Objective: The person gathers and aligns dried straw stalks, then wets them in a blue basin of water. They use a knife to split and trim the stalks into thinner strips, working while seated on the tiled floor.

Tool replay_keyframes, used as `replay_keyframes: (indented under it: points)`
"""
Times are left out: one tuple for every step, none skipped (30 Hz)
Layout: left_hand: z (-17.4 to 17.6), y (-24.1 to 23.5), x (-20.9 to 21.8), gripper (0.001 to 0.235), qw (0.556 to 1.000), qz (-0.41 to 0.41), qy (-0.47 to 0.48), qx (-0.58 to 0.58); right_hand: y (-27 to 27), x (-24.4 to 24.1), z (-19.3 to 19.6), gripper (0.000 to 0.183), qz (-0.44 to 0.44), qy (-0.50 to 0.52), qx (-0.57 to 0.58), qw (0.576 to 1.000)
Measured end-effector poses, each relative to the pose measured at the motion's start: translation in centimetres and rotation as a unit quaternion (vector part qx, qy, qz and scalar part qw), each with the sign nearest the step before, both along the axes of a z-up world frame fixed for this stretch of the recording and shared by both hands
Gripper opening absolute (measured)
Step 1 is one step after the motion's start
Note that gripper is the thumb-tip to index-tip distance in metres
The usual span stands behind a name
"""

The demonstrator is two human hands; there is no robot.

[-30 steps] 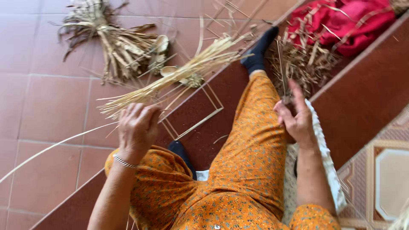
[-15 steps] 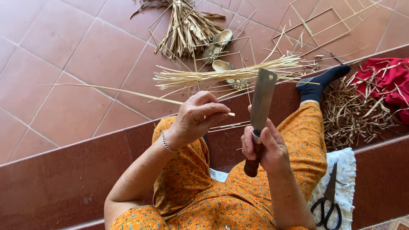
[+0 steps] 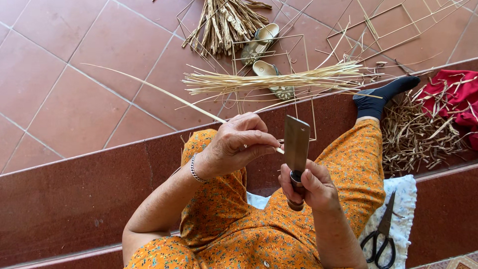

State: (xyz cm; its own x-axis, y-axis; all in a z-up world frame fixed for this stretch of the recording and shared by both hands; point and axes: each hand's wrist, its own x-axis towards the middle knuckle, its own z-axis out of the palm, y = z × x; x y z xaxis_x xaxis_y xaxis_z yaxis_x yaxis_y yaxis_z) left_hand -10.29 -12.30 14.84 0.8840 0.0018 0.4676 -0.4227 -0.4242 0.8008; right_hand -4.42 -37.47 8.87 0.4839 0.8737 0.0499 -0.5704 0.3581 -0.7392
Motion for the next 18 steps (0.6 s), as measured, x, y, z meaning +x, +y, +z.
replay_keyframes:
  points:
    - [0.1, 0.0, 0.0, 0.019, 1.000, -0.007, 0.000, -0.002, -0.1, 0.0, -0.2, 0.056, 0.002, -0.004, 0.013, 1.000]
    - [0.2, 0.0, -0.1, 0.020, 1.000, -0.014, -0.001, -0.004, -0.4, 0.0, -0.4, 0.054, 0.009, -0.013, 0.013, 1.000]
    - [0.3, 0.0, -0.2, 0.020, 1.000, -0.017, -0.003, 0.000, -0.6, 0.0, -0.6, 0.053, 0.015, -0.021, 0.014, 1.000]
    - [0.5, 0.1, -0.2, 0.020, 1.000, -0.021, -0.005, 0.005, -0.7, 0.0, -0.7, 0.052, 0.021, -0.030, 0.015, 0.999]
    - [0.7, 0.1, -0.3, 0.020, 1.000, -0.024, -0.008, 0.009, -0.8, 0.1, -0.8, 0.052, 0.020, -0.029, 0.019, 0.999]
    - [0.8, 0.1, -0.4, 0.019, 1.000, -0.029, -0.005, 0.008, -0.9, 0.1, -0.8, 0.051, 0.019, -0.028, 0.023, 0.999]
    - [1.0, 0.1, -0.5, 0.019, 0.999, -0.033, -0.002, 0.007, -1.0, 0.1, -0.9, 0.050, 0.018, -0.026, 0.027, 0.999]
    - [1.2, 0.1, -0.5, 0.019, 0.999, -0.038, 0.000, 0.007, -1.0, 0.1, -0.9, 0.049, 0.020, -0.032, 0.032, 0.999]
    - [1.4, 0.1, -0.6, 0.018, 0.999, -0.043, 0.003, 0.006, -1.1, 0.1, -0.9, 0.049, 0.021, -0.039, 0.037, 0.998]
    - [1.5, 0.1, -0.7, 0.018, 0.999, -0.048, 0.007, 0.004, -1.1, 0.1, -0.9, 0.049, 0.023, -0.044, 0.042, 0.998]
    - [1.6, 0.1, -0.8, 0.017, 0.999, -0.053, 0.010, 0.003, -1.1, 0.1, -0.8, 0.048, 0.021, -0.049, 0.034, 0.998]
    - [1.7, 0.2, -0.8, 0.017, 0.998, -0.056, 0.010, 0.005, -1.1, 0.2, -0.8, 0.048, 0.019, -0.054, 0.027, 0.998]
    - [1.8, 0.2, -0.8, 0.017, 0.998, -0.059, 0.009, 0.008, -1.1, 0.2, -0.7, 0.048, 0.017, -0.059, 0.019, 0.998]
    - [1.8, 0.2, -0.8, 0.017, 0.998, -0.062, 0.008, 0.010, -1.2, 0.2, -0.6, 0.045, 0.020, -0.069, 0.030, 0.997]
    - [1.8, 0.2, -0.8, 0.017, 0.998, -0.066, 0.007, 0.008, -1.2, 0.2, -0.5, 0.043, 0.024, -0.079, 0.041, 0.996]
    - [1.9, 0.2, -0.8, 0.017, 0.998, -0.070, 0.006, 0.006, -1.1, 0.2, -0.5, 0.040, 0.027, -0.088, 0.052, 0.994]
    - [1.9, 0.2, -0.8, 0.017, 0.997, -0.073, 0.005, 0.005, -1.2, 0.1, -0.3, 0.042, 0.018, -0.093, 0.033, 0.995]
    - [1.9, 0.2, -0.8, 0.017, 0.997, -0.076, 0.007, 0.002, -1.2, 0.0, -0.2, 0.044, 0.009, -0.098, 0.015, 0.995]
